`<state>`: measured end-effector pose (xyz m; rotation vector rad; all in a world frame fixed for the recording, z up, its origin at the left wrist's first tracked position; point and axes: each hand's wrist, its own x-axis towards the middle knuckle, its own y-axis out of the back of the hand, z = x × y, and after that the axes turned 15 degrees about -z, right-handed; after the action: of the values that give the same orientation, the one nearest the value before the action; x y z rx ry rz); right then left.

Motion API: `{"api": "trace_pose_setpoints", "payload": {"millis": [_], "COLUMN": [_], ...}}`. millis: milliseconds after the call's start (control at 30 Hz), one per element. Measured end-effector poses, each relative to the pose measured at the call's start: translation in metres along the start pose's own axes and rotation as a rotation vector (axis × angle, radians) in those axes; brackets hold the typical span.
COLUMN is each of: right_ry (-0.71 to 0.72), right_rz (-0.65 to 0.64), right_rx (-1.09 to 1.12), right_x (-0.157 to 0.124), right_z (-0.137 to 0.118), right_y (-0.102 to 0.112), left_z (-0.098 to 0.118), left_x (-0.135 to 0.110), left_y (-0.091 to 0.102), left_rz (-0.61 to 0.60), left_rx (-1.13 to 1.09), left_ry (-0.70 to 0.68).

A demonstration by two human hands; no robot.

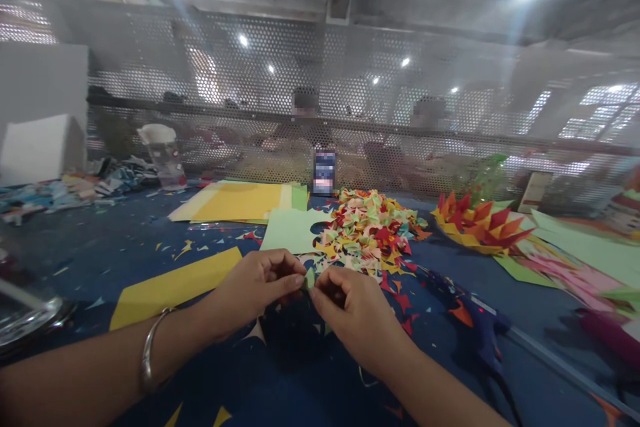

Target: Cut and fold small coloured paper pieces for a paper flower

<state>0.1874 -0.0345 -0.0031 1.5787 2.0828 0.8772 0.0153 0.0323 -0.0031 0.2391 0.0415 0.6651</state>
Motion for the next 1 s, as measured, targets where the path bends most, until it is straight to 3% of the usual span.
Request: {"api": "trace_pose_setpoints", "payload": {"millis": [133, 700, 1000], "right_ry": [0.021, 0.054, 0.096], "right_rz": [0.005, 0.002, 0.029], "right_rx": [-0.018, 0.01, 0.015], "right_x": [-0.0022, -0.0017, -0.0026], "right_z": [-0.0002, 0.0002, -0.0012], "right_y": [-0.0004, -0.0023, 0.0011], "left_z": [-0.0008, 0.0053, 0.0044], "left_x": [-0.0014, 0.0, 0.0021], "left_y": [-0.0017, -0.0025, -0.0003], "left_rz": [-0.007, -0.08, -0.082], "left_rx": [-0.008, -0.444, -0.48], "left_ry": [-0.013, 0.032, 0.043]}}
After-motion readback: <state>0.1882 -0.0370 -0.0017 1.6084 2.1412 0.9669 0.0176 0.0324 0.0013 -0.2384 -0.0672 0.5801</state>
